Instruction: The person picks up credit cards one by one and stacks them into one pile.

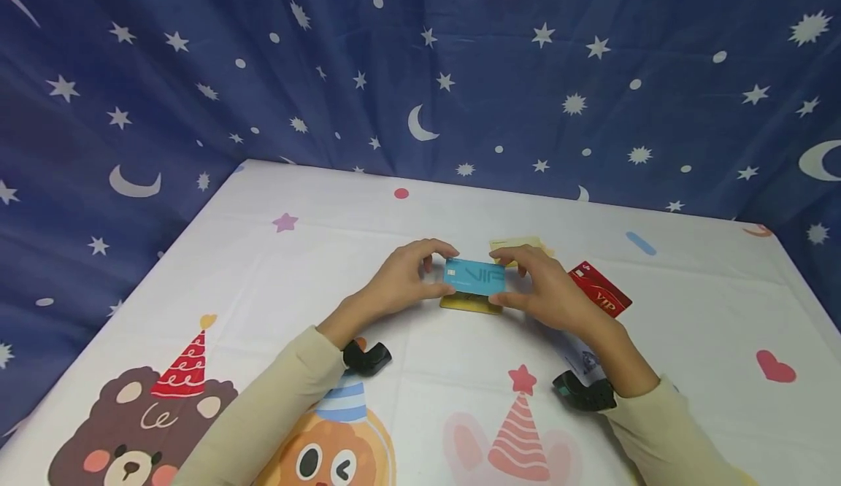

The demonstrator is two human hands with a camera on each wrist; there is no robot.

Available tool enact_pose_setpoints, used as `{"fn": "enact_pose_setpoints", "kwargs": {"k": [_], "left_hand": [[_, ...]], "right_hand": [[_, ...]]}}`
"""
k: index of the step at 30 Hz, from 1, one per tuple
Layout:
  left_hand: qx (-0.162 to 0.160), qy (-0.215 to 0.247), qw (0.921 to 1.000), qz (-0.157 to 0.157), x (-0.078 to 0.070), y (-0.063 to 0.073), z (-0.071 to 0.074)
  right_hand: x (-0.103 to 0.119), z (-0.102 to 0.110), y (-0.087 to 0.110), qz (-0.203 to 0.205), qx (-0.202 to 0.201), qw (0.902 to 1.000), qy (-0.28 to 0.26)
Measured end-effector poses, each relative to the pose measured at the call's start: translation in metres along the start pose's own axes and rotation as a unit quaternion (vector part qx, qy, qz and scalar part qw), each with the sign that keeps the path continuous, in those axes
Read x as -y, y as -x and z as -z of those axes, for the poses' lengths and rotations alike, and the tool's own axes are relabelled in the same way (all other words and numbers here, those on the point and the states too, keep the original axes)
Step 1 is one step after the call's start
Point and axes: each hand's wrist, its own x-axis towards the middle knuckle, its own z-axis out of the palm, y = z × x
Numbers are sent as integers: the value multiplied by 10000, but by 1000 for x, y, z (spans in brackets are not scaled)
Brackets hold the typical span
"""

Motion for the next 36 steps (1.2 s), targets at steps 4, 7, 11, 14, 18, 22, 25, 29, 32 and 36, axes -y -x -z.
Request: {"fn": "enact_pose_setpoints", "kwargs": {"k": [4, 7, 11, 14, 18, 22, 25, 29, 32, 36], "left_hand": [[117, 70, 9999, 80, 3, 0, -4], [245, 132, 9996, 14, 5, 0, -8], [334, 201, 9992, -94, 11, 0, -11], [342, 212, 9990, -172, 15, 0, -13], [350, 194, 9988, -294, 19, 1, -14], [385, 176, 9983, -394, 22, 2, -14], [438, 134, 9979, -464, 23, 2, -13], [510, 58, 9976, -458, 23, 2, -13], [537, 53, 9974, -475, 23, 2, -12], [590, 87, 9968, -541, 23, 3, -12]], "right_hand": [[-3, -3, 3, -24, 31, 10000, 8], [-6, -5, 4, -23, 8, 10000, 50], [-8, -9, 4, -81, 92, 9999, 69], [-10, -13, 3, -123, 189, 9997, 74], [-11, -16, 2, -56, 166, 9998, 107], [-11, -17, 3, 115, 149, 9997, 143], [-11, -17, 3, 183, 167, 9996, 157], [-12, -17, 3, 228, 210, 9994, 140], [-12, -17, 3, 253, 253, 9992, 155], [-12, -18, 3, 280, 292, 9990, 177]]}}
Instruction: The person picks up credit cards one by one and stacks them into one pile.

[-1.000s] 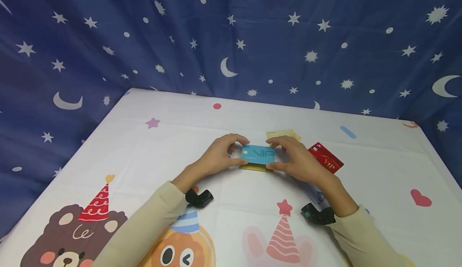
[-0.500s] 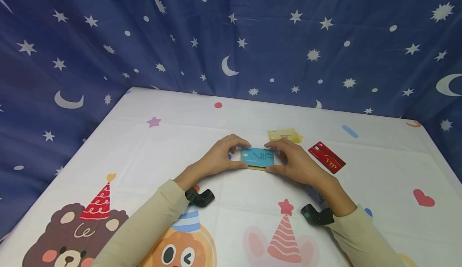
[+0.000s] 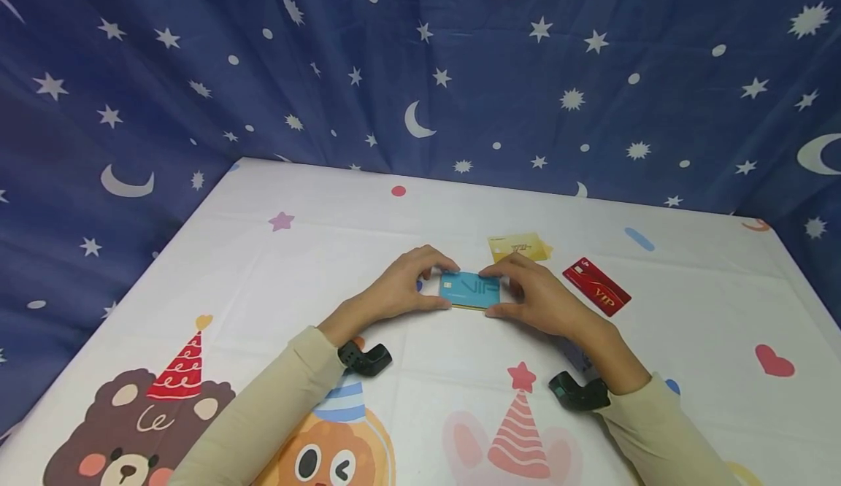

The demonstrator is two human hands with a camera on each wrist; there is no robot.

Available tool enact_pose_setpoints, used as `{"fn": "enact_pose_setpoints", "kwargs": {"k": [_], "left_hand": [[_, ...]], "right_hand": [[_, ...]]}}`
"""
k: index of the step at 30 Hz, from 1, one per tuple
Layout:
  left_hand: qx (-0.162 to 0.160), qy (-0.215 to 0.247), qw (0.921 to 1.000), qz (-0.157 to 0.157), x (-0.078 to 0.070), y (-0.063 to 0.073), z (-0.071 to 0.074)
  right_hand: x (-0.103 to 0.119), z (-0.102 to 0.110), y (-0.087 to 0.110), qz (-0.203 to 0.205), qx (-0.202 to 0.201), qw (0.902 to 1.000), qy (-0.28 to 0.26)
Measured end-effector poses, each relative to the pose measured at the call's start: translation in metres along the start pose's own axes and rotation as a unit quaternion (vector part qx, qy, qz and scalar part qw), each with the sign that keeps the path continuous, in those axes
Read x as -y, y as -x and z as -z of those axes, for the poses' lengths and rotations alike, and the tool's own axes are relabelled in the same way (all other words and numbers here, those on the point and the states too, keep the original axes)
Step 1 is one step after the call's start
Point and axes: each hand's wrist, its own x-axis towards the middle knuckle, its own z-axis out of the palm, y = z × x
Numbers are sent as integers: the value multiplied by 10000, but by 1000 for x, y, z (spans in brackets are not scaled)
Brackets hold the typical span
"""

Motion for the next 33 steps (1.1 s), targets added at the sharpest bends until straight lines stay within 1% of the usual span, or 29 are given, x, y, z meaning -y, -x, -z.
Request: {"fn": "enact_pose_setpoints", "kwargs": {"k": [6, 11, 14, 21, 26, 33], "left_hand": [[80, -53, 9999, -81, 2, -1, -1], [67, -70, 9998, -194, 5, -1, -2], [63, -82, 9997, -209, 5, 0, -2], [67, -169, 9997, -147, 3, 0, -1], [94, -244, 9996, -103, 2, 1, -1], [156, -194, 9997, 72, 1, 1, -1]], "right_hand": [[-1, 0, 1, 17, 27, 10000, 6], [-1, 0, 1, -10, 69, 10000, 49], [-1, 1, 1, -35, 121, 9999, 66], [0, 3, 2, -84, 250, 9996, 112], [1, 4, 2, -81, 236, 9996, 155], [0, 4, 2, -78, 231, 9996, 143]]}}
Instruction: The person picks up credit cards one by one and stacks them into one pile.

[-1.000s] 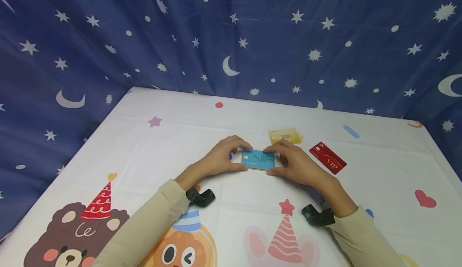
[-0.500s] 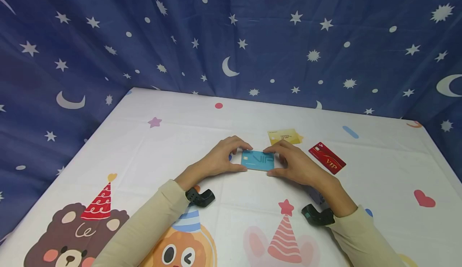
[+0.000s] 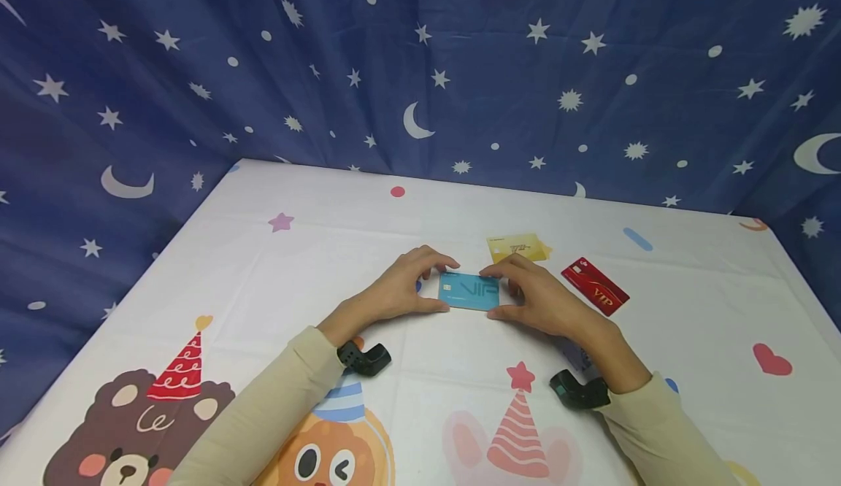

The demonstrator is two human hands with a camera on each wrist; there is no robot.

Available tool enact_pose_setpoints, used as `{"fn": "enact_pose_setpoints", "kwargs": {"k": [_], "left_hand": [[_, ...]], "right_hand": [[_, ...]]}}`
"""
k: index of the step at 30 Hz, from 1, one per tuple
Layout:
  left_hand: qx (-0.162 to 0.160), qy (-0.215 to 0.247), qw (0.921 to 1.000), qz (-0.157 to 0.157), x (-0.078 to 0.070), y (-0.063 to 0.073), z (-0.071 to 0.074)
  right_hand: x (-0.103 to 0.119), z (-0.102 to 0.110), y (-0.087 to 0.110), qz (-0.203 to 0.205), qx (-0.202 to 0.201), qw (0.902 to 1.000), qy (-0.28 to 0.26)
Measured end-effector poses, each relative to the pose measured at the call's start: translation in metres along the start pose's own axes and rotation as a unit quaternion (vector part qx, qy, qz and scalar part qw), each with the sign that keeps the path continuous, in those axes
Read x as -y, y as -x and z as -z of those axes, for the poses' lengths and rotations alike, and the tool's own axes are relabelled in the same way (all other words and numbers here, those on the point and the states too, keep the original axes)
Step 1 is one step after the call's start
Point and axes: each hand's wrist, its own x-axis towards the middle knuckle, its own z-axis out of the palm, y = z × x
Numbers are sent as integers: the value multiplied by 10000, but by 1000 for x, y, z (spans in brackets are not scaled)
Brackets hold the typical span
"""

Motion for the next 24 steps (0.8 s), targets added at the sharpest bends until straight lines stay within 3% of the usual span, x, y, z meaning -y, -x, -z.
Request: {"fn": "enact_pose_setpoints", "kwargs": {"k": [24], "left_hand": [[85, -34, 10000, 31, 2, 0, -1]], "right_hand": [[0, 1, 0, -78, 78, 9999, 15]]}}
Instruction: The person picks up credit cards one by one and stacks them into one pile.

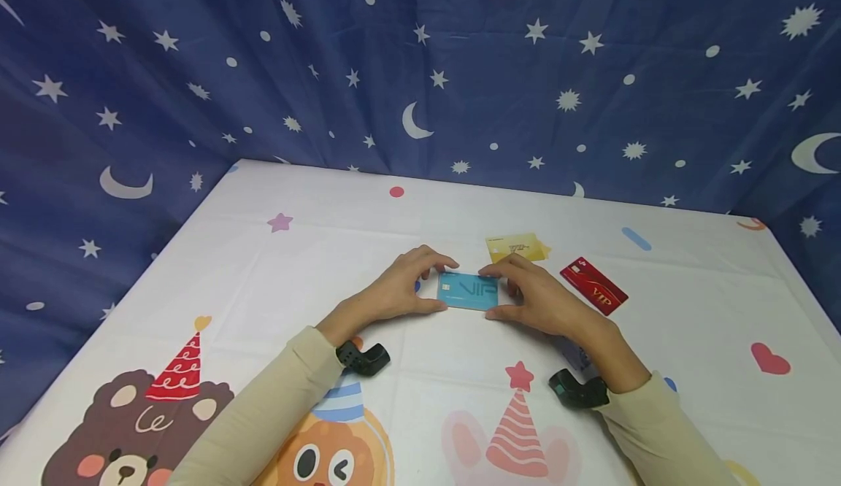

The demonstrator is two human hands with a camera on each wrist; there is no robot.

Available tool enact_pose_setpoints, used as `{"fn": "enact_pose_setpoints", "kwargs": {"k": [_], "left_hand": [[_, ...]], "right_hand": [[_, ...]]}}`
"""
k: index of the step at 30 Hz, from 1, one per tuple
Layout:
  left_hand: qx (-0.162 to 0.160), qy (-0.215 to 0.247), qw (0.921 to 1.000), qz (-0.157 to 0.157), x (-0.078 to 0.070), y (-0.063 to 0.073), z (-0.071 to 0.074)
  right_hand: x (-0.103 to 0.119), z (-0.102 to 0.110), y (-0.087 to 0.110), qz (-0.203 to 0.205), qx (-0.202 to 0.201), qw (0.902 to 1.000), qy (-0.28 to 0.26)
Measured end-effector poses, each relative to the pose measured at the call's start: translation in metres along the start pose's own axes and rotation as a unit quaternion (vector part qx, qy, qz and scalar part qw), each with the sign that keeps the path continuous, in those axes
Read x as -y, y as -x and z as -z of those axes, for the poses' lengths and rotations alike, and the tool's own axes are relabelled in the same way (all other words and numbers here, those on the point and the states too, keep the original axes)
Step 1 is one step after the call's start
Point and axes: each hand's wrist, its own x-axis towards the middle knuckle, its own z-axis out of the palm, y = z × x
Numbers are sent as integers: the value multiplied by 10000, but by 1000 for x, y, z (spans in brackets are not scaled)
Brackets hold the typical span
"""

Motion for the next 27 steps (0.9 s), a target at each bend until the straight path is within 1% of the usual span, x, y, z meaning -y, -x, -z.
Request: {"fn": "enact_pose_setpoints", "kwargs": {"k": [7, 12, 16, 21, 27], "left_hand": [[-30, 29, 10000, -11, 1, 1, 0], [-76, 108, 9999, 24, -1, 0, 0], [-207, 255, 9994, 141, -4, -2, 2], [-332, 350, 9983, 329, -10, -10, 3], [-357, 405, 9970, 552, -16, -24, 1]], "right_hand": [[1, 3, 0, -13, 33, 10000, 17], [0, 10, 1, 1, -80, 10000, -3], [-5, 20, 1, 0, -340, 9994, -61], [-14, 32, 1, -96, -708, 9974, -108], [-26, 34, -1, -264, -1094, 9936, -126]]}}
